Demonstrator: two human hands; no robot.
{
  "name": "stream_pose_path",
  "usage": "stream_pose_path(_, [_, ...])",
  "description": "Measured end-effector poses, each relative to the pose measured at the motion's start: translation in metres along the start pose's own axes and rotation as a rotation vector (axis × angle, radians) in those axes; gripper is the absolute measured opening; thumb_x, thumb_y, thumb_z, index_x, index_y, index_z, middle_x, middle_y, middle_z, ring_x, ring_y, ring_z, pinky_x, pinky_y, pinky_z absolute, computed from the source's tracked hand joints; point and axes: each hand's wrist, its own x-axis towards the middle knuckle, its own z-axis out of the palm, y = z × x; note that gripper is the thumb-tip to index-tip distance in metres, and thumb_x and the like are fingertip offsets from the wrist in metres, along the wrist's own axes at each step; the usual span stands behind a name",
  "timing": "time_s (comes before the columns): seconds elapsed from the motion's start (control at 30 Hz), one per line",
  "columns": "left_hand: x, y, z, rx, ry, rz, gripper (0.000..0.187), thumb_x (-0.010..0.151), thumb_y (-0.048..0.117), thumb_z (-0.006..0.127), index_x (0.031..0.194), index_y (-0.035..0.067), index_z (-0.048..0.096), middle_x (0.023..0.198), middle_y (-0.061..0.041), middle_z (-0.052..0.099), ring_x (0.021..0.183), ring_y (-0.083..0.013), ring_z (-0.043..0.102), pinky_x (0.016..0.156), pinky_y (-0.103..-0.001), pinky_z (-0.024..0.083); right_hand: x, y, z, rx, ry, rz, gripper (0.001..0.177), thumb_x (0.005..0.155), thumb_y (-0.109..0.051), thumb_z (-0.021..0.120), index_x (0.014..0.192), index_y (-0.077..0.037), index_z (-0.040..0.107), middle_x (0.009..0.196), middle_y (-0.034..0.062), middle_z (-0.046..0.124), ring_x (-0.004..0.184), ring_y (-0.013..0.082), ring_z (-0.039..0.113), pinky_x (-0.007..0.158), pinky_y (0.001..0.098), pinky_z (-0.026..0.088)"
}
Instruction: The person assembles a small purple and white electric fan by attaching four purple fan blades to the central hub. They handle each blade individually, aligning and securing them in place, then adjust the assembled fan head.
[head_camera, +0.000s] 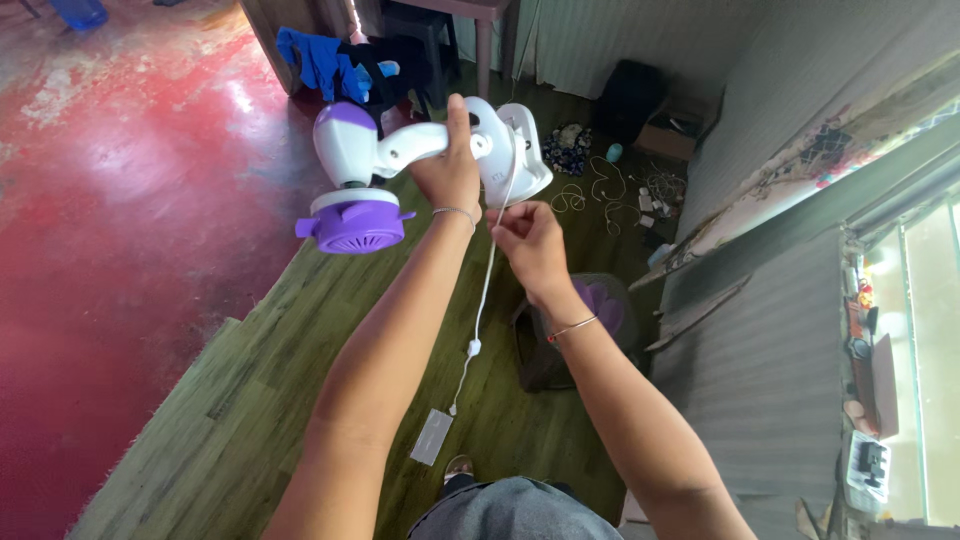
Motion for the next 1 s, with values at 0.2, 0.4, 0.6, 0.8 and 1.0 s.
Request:
stream_pose_path(0.2, [-0.006, 0.008, -0.003, -0.11, 0.067, -0.425, 0.05, 0.078, 0.048, 0.077, 0.106, 0.009, 0.061, 0.106, -0.008, 0.069, 0.092, -0.0216, 0.07, 0.075, -0.056, 0.06, 0.005, 0.06, -0.016, -0.085, -0.022, 0.071, 0.038, 0.086, 0.01, 0.07, 0.112, -0.002, 0.045, 0.11, 0.0124, 0.071, 0.099, 0.0153, 0.067, 0.087, 0.029, 0.058])
stream_pose_path(0.4, [-0.004, 0.009, -0.014, 0.026, -0.051, -0.477, 0.066, 0.078, 0.054, 0.078, 0.113, -0.001, 0.065, 0.11, -0.012, 0.07, 0.098, -0.0266, 0.072, 0.077, -0.062, 0.062, 0.001, 0.075, -0.042, -0.016, -0.236, 0.198, 0.042, 0.091, 0.004, 0.07, 0.13, 0.004, 0.056, 0.116, 0.0149, 0.061, 0.095, 0.0197, 0.059, 0.08, 0.0322, 0.05])
stream_pose_path(0.6, [-0.014, -0.013, -0.037, 0.254, -0.129, -0.422, 0.057, 0.075, 0.054, 0.082, 0.09, 0.0, 0.071, 0.091, -0.014, 0.074, 0.073, -0.0229, 0.075, 0.061, -0.052, 0.066, -0.002, -0.017, -0.044, 0.459, 0.001, 0.391, 0.066, 0.089, -0.038, 0.05, 0.143, -0.001, 0.045, 0.125, 0.02, 0.066, 0.105, 0.0302, 0.073, 0.083, 0.0456, 0.065])
stream_pose_path(0.8, [-0.02, -0.048, -0.047, 0.677, -0.204, -0.154, 0.063, 0.075, 0.064, 0.079, 0.072, 0.001, 0.073, 0.072, -0.01, 0.076, 0.066, -0.0229, 0.075, 0.063, -0.041, 0.058, -0.011, -0.028, -0.021, -0.101, 0.028, 0.432, 0.084, 0.086, -0.019, 0.069, 0.153, -0.005, 0.02, 0.129, 0.0185, 0.062, 0.101, 0.031, 0.073, 0.08, 0.0452, 0.065])
stream_pose_path(1.0, [-0.016, -0.067, -0.055, 0.856, -0.441, -0.23, 0.064, 0.072, 0.068, 0.074, 0.075, 0.004, 0.076, 0.075, -0.01, 0.077, 0.071, -0.0229, 0.077, 0.069, -0.037, 0.057, -0.02, 0.012, -0.032, -0.018, -0.013, 0.423, 0.071, 0.086, -0.01, 0.074, 0.149, 0.0, 0.042, 0.121, 0.0181, 0.068, 0.097, 0.0265, 0.075, 0.082, 0.0432, 0.065])
